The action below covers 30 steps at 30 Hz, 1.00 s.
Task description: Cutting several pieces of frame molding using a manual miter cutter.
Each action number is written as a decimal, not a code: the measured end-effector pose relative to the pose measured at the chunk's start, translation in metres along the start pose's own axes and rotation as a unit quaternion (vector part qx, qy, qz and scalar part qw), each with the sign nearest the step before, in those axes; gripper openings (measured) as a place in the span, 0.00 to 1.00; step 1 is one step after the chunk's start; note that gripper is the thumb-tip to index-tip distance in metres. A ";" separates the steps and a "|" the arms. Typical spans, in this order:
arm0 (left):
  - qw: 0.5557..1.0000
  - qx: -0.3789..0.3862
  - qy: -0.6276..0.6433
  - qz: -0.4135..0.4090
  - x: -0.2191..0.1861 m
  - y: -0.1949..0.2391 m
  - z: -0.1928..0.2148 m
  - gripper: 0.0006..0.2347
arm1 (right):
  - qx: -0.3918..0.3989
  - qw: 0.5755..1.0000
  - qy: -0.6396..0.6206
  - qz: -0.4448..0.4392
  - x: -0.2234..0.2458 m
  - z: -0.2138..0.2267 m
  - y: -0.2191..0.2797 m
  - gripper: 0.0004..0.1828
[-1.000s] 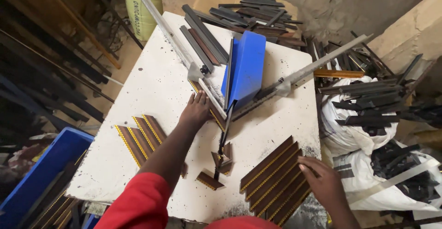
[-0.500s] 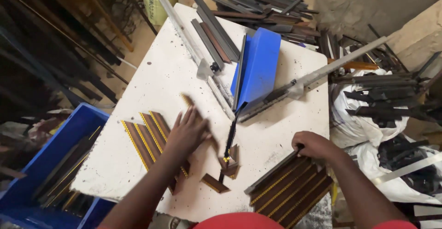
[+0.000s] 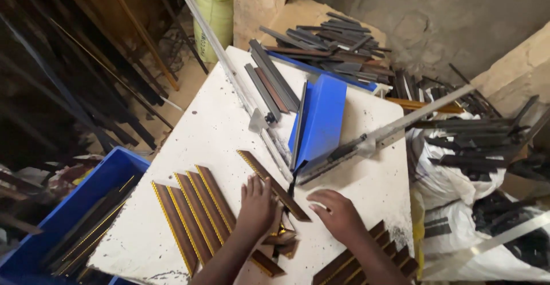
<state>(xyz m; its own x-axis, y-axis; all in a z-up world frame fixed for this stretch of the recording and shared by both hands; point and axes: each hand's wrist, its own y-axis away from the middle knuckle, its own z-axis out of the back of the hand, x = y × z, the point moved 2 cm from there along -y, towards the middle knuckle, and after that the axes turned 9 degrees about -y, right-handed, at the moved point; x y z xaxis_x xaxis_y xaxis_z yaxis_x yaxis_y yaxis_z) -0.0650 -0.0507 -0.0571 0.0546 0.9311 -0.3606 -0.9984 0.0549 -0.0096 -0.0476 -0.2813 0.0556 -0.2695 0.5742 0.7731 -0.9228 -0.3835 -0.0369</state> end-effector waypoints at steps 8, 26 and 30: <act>0.994 -0.100 0.020 -0.050 0.004 -0.062 -0.020 0.26 | -0.083 0.995 0.045 -0.040 -0.061 0.085 0.075 0.12; 0.959 0.002 -0.249 -0.132 0.026 -0.198 0.038 0.47 | -0.155 0.982 0.081 -0.069 -0.063 0.152 0.047 0.14; 0.956 -0.004 -0.260 -0.134 0.025 -0.226 0.033 0.46 | -0.148 0.986 0.069 -0.029 -0.072 0.152 0.030 0.13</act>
<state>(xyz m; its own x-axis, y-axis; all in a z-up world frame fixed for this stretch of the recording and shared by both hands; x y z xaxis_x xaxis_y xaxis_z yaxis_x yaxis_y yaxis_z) 0.1628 -0.0278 -0.0331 0.3053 0.9372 0.1689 -0.9475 0.3166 -0.0440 -0.0142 -0.4444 0.0946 -0.2296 0.6893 0.6871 -0.9723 -0.1314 -0.1932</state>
